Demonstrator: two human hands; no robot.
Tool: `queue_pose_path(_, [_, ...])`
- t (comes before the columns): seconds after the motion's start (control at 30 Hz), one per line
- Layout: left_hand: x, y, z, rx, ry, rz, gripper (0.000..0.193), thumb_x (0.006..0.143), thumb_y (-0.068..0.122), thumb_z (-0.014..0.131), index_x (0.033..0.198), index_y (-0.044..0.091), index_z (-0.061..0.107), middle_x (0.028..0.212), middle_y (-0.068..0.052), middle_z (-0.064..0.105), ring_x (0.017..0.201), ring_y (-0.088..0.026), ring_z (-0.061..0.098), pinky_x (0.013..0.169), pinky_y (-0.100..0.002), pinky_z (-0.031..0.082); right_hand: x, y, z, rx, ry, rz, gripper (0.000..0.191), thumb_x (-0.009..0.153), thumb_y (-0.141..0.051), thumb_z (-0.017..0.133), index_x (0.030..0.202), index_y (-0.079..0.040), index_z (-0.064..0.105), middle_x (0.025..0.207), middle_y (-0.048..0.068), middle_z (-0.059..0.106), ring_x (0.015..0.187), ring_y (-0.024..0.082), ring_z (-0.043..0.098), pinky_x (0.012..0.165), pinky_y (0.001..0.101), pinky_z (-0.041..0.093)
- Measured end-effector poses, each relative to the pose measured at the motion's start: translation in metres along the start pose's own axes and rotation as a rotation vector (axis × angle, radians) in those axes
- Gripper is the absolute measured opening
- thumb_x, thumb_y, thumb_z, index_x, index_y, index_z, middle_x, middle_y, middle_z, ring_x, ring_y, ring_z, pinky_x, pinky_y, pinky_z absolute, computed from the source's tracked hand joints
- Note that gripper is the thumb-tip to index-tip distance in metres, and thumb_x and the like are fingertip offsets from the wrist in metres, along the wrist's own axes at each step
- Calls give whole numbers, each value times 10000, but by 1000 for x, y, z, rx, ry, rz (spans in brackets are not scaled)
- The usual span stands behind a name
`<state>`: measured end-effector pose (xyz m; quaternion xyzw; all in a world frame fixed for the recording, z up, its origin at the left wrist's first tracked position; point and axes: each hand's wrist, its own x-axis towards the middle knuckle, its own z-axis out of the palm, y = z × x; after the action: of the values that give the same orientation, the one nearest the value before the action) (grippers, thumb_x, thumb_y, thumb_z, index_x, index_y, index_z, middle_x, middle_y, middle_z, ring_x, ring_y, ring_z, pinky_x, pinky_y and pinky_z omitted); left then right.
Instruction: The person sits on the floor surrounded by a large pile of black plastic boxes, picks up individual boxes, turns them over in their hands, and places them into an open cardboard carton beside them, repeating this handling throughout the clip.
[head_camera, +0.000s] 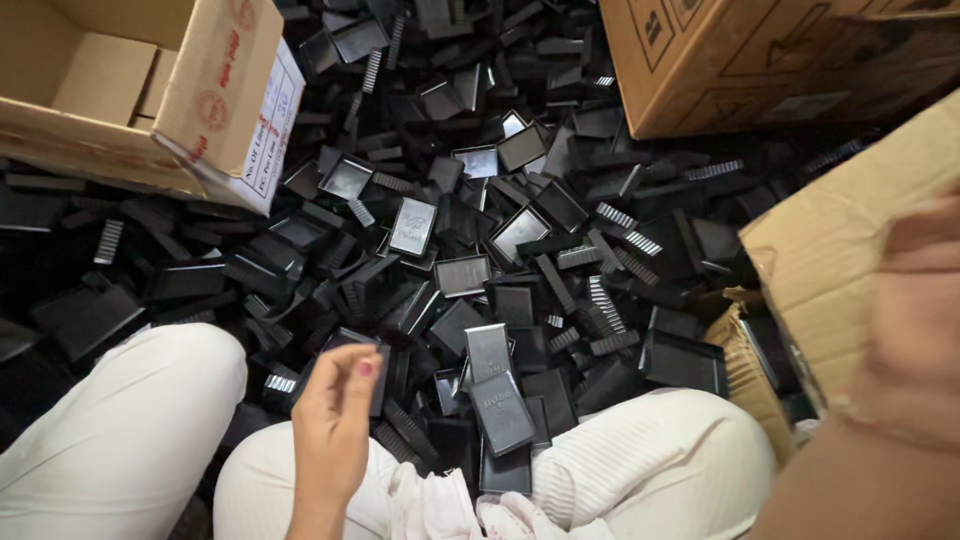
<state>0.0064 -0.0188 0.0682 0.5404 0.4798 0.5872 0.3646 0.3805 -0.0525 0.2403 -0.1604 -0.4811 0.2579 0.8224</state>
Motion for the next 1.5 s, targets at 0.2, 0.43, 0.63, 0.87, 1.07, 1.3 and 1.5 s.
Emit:
queue_pose_path(0.2, [-11, -46, -16, 1009, -209, -330, 559, 899, 614, 535, 1045, 97, 693, 1014, -117, 760, 970, -319, 720, 824, -468, 531, -100, 120, 28, -1068, -561, 319, 256, 825, -197, 720, 1017, -35, 767, 1054, 84, 780, 833, 189, 771, 736, 328, 617])
queue_pose_path(0.43, [-18, -115, 54, 1170, -480, -355, 690, 854, 586, 623, 1333, 109, 484, 1049, -176, 726, 990, -375, 695, 848, -521, 513, -224, 190, 5, -1504, -1148, 694, 1060, 669, -309, 896, 1570, -199, 350, 1603, 229, 295, 1200, 425, 550, 882, 470, 540])
queue_pose_path(0.63, [-21, -140, 77, 778, -373, -28, 770, 662, 361, 786, 1354, 112, 558, 1157, -220, 712, 980, -400, 696, 855, -461, 553, -217, 213, -1, -1551, -1101, 679, 1032, 666, -205, 850, 1575, -230, 360, 1608, 252, 248, 1205, 429, 544, 888, 500, 508])
queue_pose_path(0.87, [20, -165, 24, 766, -98, -116, 302, 891, 228, 736, 1190, 205, 702, 1153, -47, 761, 1079, -277, 717, 938, -384, 569, -174, 210, -21, -922, -455, 650, 811, 745, -172, 761, 1488, -114, 440, 1500, 153, 486, 1229, 328, 603, 986, 451, 508])
queue_pose_path(1.07, [38, -170, 39, 1075, 9, -182, 811, 668, 197, 875, 1385, 164, 498, 1350, -118, 491, 1142, -386, 565, 887, -446, 523, -155, 204, -37, -25, 214, 1179, 585, 868, -235, 528, 1447, -152, 513, 1294, 96, 600, 1111, 248, 658, 854, 465, 562])
queue_pose_path(1.3, [38, -202, 29, 862, 237, -145, 741, 737, 78, 790, 1413, 90, 487, 1312, -181, 533, 1122, -399, 590, 921, -457, 509, -162, 214, -39, 293, 394, 1246, 450, 909, -309, 498, 1214, -1, 617, 1157, 152, 721, 1088, 315, 696, 840, 470, 568])
queue_pose_path(1.5, [35, -221, 17, 826, 291, -237, 379, 731, 88, 726, 1109, 81, 698, 1047, -137, 662, 1014, -353, 633, 912, -437, 508, -180, 225, -33, 270, 375, 1291, 466, 937, -343, 498, 1220, 4, 628, 1163, 159, 719, 1053, 315, 682, 794, 461, 572])
